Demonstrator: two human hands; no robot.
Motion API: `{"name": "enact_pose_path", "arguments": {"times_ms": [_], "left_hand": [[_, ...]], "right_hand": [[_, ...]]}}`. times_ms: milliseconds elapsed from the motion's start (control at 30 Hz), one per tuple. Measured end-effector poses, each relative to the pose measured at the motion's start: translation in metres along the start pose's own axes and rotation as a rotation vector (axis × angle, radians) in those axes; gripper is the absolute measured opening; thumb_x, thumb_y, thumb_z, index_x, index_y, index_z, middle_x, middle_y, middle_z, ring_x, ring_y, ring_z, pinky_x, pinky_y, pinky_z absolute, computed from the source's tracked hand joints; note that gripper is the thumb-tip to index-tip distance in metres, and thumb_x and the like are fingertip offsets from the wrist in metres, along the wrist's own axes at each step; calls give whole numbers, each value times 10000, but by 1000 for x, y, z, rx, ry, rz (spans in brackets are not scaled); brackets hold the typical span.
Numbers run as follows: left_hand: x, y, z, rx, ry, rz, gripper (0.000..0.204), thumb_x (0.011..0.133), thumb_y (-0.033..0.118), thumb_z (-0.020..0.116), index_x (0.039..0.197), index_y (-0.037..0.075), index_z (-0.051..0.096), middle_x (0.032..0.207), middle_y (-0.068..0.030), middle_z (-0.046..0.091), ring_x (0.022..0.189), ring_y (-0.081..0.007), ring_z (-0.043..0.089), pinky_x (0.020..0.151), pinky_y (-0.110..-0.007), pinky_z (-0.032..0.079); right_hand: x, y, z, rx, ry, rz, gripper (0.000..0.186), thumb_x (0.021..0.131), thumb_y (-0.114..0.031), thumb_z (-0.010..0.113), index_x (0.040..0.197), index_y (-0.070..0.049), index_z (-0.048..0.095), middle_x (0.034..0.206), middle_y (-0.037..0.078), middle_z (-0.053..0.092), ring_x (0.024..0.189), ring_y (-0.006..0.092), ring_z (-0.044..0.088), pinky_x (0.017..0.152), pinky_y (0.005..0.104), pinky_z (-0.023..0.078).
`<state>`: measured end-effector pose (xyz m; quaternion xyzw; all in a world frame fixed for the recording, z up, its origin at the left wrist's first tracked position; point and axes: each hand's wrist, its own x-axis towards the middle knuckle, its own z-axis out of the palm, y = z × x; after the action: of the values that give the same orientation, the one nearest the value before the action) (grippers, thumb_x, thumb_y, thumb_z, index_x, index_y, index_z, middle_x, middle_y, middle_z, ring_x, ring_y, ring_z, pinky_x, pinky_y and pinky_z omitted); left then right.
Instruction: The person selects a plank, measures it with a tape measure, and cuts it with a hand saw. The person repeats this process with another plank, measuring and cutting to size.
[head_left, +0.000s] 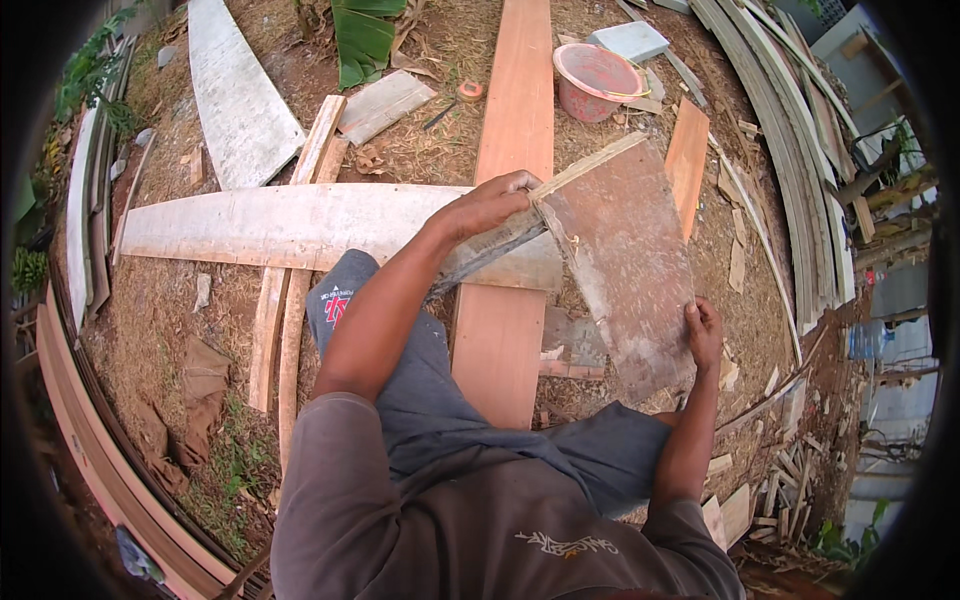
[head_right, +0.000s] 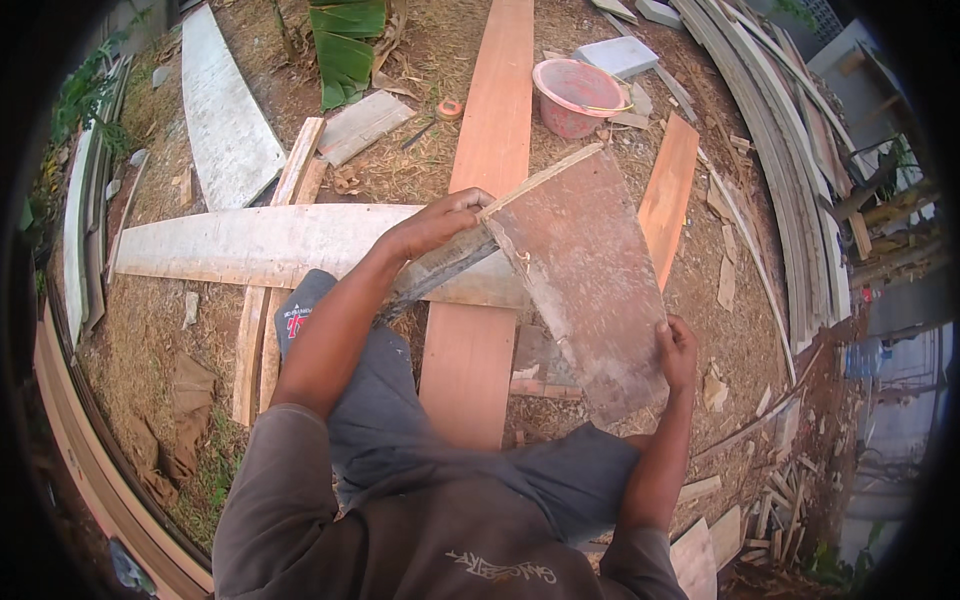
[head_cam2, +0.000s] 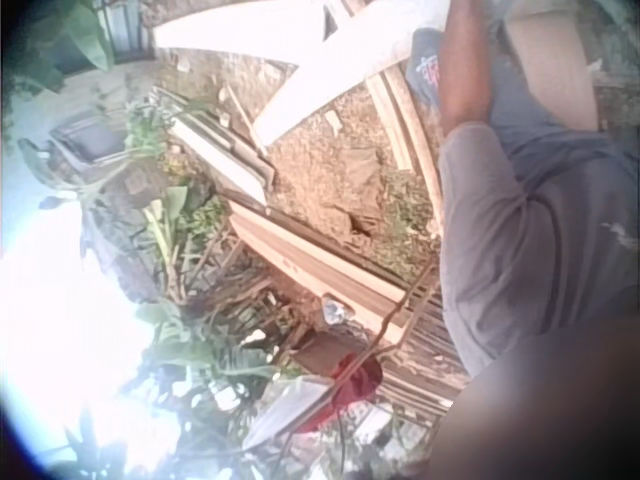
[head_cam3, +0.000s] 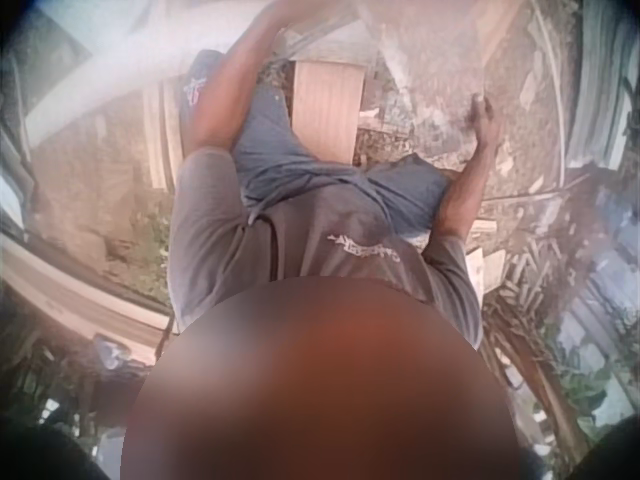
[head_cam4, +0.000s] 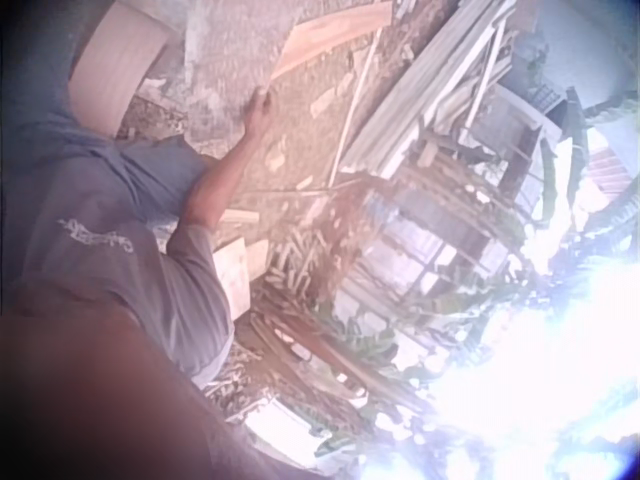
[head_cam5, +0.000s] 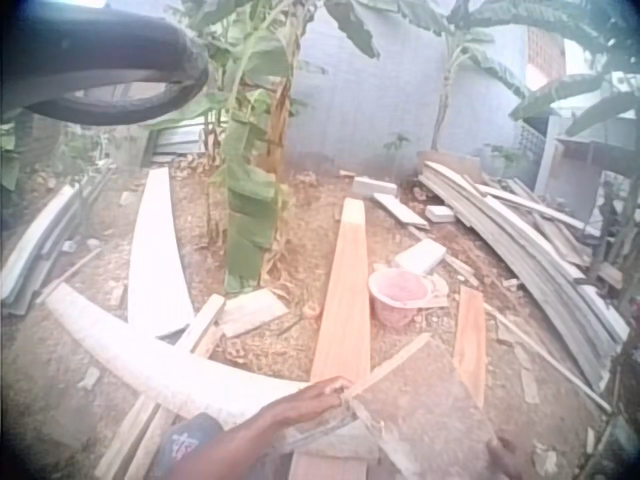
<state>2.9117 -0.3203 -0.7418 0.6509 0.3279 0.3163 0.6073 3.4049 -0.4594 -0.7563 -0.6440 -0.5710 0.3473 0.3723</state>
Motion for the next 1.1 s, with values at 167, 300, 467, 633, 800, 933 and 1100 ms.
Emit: {"name": "enact_pose_path", "arguments": {"times_ms": [167,300,467,633,800,933,1100], "left_hand": [[5,4,0,59,63,-4,393,893,135,488,1246,-5,591,1173,-68,611,1101,-141,550,994,-303,427],[6,10,4,136,116,15,380,886,121,479,1225,-9,590,1134,-71,613,1070,-151,556,981,-298,428],[6,17,7,138,187,-6,378,875,135,475,1204,-12,589,1101,-91,625,1047,-170,568,963,-308,438],[12,10,8,290,234,-85,415,874,173,488,1241,2,582,1093,-144,645,1032,-219,601,948,-339,457],[33,-18,28,427,89,-114,476,896,216,502,1322,17,575,1196,-200,661,1114,-286,633,991,-384,465],[52,-43,61,682,-60,-140,541,899,266,520,1388,38,555,1327,-254,623,1229,-396,595,1061,-434,443],[68,-57,81,738,-119,-196,554,885,278,535,1389,48,562,1313,-260,630,1240,-391,592,1065,-432,443]], "right_hand": [[6,0,4,67,-10,-69,240,1014,-238,642,1097,-15,680,975,-12,671,884,74,570,823,251,452],[9,0,5,57,-9,-5,207,1013,-215,640,1085,-27,687,972,-30,669,871,61,566,802,241,446],[8,-2,-10,207,88,-33,253,1023,-289,640,1042,-41,689,965,-48,666,863,50,553,776,235,439],[16,4,-26,464,508,-60,348,1036,-388,605,1033,-43,654,944,-14,640,864,103,551,806,280,456],[30,62,-21,472,747,315,329,980,-335,646,1097,-28,652,988,27,633,879,159,552,821,318,464],[36,101,-15,421,694,597,399,943,-291,657,1228,-12,634,1044,48,637,930,170,562,829,321,464],[22,53,-22,201,659,418,513,931,-279,669,1356,-7,580,1083,75,657,954,176,595,821,309,471]]}}
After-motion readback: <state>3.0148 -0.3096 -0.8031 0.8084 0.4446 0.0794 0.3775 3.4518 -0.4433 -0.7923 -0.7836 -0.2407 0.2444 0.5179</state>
